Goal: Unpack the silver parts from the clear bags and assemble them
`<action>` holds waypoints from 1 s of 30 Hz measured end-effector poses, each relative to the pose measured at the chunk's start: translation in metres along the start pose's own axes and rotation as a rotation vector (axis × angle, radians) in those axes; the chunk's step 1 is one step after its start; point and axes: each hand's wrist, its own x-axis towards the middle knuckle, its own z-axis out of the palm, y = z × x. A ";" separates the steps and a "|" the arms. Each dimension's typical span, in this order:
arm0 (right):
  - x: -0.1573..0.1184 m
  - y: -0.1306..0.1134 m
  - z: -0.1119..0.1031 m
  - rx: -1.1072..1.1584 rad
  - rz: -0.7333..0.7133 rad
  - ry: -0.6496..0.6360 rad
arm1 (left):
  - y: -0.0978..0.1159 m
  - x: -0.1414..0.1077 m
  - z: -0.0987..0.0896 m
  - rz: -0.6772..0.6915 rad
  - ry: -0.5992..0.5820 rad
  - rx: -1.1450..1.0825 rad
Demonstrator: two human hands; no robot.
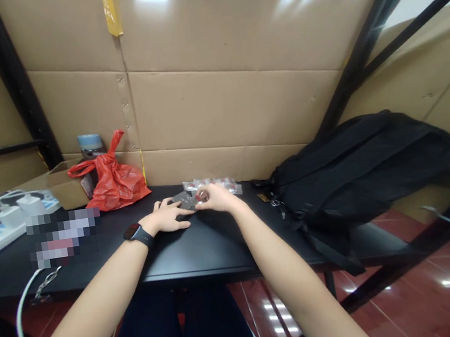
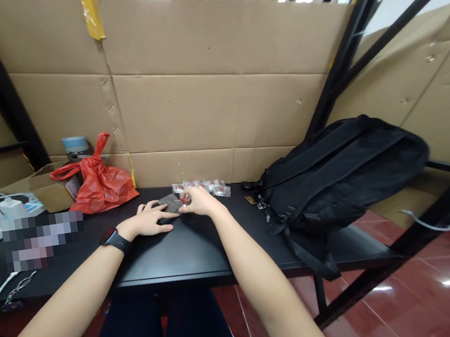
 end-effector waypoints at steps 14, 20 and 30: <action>0.008 0.010 0.017 0.009 -0.027 -0.148 | 0.007 -0.003 -0.003 0.007 -0.082 0.038; 0.011 0.015 0.019 0.003 -0.096 -0.097 | 0.013 -0.008 -0.010 0.013 -0.149 0.093; 0.026 0.004 0.043 -0.352 -0.071 0.069 | 0.010 -0.008 -0.011 0.028 -0.164 0.076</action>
